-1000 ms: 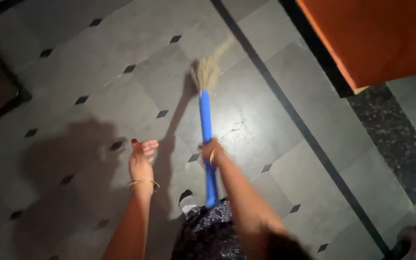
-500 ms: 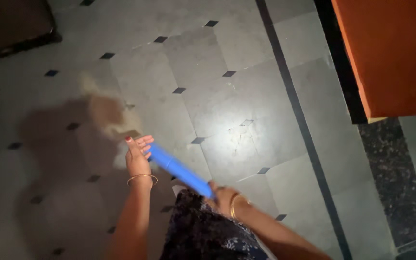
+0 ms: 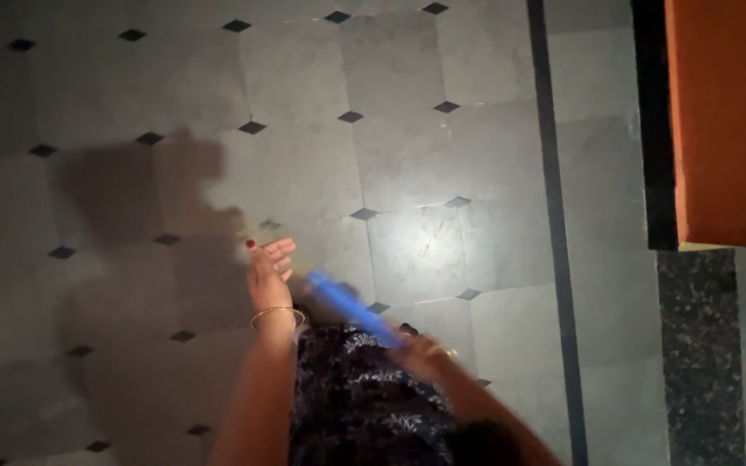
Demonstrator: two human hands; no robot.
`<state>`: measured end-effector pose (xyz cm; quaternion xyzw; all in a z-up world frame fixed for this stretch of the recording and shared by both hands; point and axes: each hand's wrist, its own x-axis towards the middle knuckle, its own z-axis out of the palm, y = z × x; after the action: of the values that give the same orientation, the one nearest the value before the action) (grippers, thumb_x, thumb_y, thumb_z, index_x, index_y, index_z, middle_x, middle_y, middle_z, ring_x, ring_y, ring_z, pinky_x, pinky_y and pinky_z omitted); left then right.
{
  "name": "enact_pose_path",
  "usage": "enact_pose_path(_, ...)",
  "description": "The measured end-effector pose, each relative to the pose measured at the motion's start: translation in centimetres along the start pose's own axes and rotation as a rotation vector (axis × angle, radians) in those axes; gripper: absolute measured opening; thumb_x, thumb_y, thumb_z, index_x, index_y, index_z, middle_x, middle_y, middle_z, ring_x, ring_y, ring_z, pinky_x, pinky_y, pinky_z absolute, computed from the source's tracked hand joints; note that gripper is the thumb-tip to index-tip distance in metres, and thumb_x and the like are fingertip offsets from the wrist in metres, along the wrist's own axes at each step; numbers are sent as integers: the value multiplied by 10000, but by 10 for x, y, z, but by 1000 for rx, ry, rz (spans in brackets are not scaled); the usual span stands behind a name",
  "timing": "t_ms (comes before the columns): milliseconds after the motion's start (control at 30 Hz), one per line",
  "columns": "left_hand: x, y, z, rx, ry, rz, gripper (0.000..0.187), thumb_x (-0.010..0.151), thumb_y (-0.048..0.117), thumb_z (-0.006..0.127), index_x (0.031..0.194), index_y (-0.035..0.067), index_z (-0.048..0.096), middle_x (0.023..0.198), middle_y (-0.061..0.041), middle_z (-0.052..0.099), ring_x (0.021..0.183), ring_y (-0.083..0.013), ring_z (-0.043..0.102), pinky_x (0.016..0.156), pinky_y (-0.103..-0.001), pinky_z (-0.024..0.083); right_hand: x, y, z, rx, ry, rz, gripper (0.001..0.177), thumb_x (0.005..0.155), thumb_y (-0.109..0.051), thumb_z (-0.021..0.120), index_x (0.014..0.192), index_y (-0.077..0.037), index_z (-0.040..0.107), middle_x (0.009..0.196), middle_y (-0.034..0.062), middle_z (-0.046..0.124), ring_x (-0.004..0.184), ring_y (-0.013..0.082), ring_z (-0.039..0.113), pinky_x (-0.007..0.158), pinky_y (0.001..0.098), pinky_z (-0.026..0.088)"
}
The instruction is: The person sweeps the floor using a handheld broom and then gathers the debris into a red dustpan.
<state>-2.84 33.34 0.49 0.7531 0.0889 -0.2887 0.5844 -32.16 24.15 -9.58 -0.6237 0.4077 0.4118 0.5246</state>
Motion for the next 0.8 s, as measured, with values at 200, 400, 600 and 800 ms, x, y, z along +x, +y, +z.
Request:
enact_pose_path(200,-14,7,-19,39,43,3,781,1043,600,158,1136,51,706,1195,-111,733,1125,-261,638,1004,-423,485,3,139,-178,336,476,358,584,1081,-635,465,1455,-245,685,897,156,628,680,250,484,497,355,459)
enact_pose_path(400,-17,9,-27,-23,32,63,784,1035,617,198,1143,27,704,1190,-128,744,1090,-266,641,982,-420,498,-33,131,-311,241,711,365,545,1030,-397,583,1546,-256,477,856,156,633,614,260,565,510,432,484)
enact_pose_path(600,-14,-13,-66,-76,32,32,815,1031,622,168,1166,18,699,1218,-132,744,1151,-299,675,1013,-427,510,-61,20,-210,352,911,215,725,982,-270,636,1615,-356,295,773,132,624,581,195,580,507,397,514)
enact_pose_path(800,-34,-32,-176,-142,110,-11,837,1022,625,164,1199,1,691,1258,-139,721,1202,-310,642,1039,-438,484,-67,-77,11,553,202,66,794,912,-88,562,1596,-444,375,1068,12,801,540,104,446,409,277,366)
